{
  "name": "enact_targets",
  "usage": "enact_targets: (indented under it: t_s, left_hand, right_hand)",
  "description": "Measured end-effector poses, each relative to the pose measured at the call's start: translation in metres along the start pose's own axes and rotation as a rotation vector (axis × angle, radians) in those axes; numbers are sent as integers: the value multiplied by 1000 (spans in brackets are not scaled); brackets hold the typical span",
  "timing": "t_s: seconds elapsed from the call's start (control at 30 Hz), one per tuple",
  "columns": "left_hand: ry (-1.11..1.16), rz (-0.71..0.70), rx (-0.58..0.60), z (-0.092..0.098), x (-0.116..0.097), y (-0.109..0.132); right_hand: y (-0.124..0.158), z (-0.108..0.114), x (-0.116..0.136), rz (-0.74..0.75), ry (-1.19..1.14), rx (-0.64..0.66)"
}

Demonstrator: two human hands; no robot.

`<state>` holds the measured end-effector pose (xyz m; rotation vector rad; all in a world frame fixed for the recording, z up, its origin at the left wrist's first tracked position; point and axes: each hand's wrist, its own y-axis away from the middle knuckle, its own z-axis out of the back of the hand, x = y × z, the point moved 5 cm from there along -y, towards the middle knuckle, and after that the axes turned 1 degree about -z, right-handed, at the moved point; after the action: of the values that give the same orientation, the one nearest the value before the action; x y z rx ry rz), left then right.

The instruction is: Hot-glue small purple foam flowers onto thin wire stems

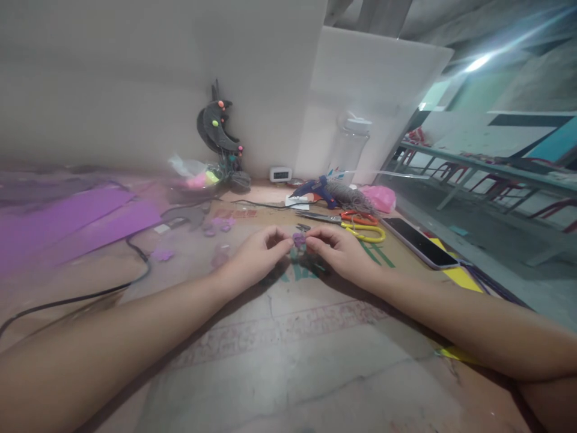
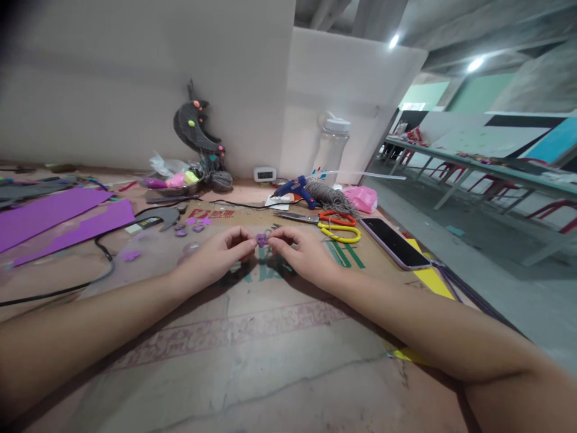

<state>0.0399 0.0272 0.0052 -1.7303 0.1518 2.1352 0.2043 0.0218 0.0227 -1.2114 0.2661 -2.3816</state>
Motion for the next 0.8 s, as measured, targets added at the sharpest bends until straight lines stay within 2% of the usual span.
enact_targets:
  t_s: [0.27,0.43,0.5,0.6,0.7,0.8]
  left_hand:
    - [8,-35,66,-3,-8,1]
    - [-104,-67,19,0,-5,1]
    - [-99,-54,9,1,-4,1]
    - [-77,2,-3,0,-2,1]
    - [-71,41,-3,0,-1,3]
    - [-66,48,-1,0,-2,4]
  right_hand:
    - [-2,1,-6,-24,-17,2]
    - [-3,-1,-3,-10,-23,52]
    - [-6,6,-1,8,-63,-2]
    - [-14,27,-5,25,-90,-183]
    - [-25,42,-18,19,75,-253]
    - [-34,41,-36,20,284,-133]
